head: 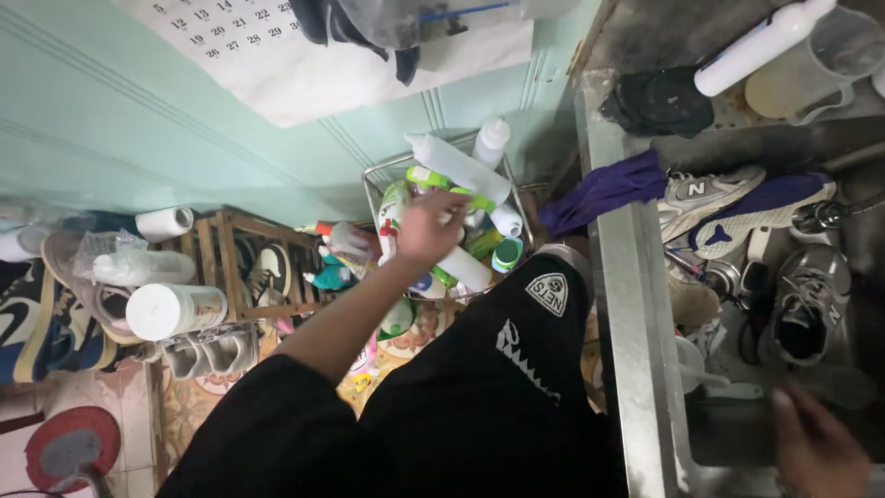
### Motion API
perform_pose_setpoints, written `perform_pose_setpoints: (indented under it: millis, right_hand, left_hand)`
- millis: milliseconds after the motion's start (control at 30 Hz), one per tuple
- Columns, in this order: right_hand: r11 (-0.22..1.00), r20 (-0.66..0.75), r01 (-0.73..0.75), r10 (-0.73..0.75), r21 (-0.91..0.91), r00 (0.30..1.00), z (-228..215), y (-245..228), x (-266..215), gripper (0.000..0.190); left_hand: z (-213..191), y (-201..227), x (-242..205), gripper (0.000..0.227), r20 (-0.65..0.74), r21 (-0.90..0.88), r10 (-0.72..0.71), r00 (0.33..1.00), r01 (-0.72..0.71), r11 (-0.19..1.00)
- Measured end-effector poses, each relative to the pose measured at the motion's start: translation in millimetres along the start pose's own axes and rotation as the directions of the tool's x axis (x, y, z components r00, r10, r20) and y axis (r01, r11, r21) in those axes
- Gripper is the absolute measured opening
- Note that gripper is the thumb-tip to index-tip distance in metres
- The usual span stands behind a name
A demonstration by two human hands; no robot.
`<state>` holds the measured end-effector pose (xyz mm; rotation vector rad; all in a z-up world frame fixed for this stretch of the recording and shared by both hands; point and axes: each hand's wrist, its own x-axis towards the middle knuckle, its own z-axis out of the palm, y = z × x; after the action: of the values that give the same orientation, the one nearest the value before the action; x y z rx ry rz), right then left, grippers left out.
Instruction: The recorder is washing and scrubbing a shoe in a sink using a brush and cleaning solution.
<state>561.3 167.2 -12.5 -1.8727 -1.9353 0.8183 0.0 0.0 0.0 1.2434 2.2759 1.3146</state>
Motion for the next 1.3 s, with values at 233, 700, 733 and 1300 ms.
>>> perform_pose_setpoints:
  millis: [233,700,733,1300]
  right_hand:
    - [0.940,-0.018,0.113,-0.113,0.321,0.993,-0.8,214.2,-6.9,0.029]
    - [0.781,-0.270,-0.055,0.279,0.622,0.922,9.0,-39.8,-160.7,0.024]
    - [0.784,-0.298,-0.070,0.315,0.617,0.901,5.8,-46.4,-170.0,0.024]
    - [0.831,-0.151,0.442,-0.416,0.338,0.897,35.5,-158.9,-178.0,0.063]
  left_hand:
    - [55.9,-37.0,-35.7,0.043,0.221,0.208,-0.086,0.971,0.039,0.977]
    - [83.1,-14.6,-33.6,0.025,0.564,0.324,0.225,0.795,-0.463,0.825]
    - [69.6,7.5,-29.7,0.025,0.593,0.286,0.250,0.765,-0.490,0.823]
    - [33.9,263.0,-75.1,0.042,0.574,-0.606,0.814,0.092,-0.621,0.498]
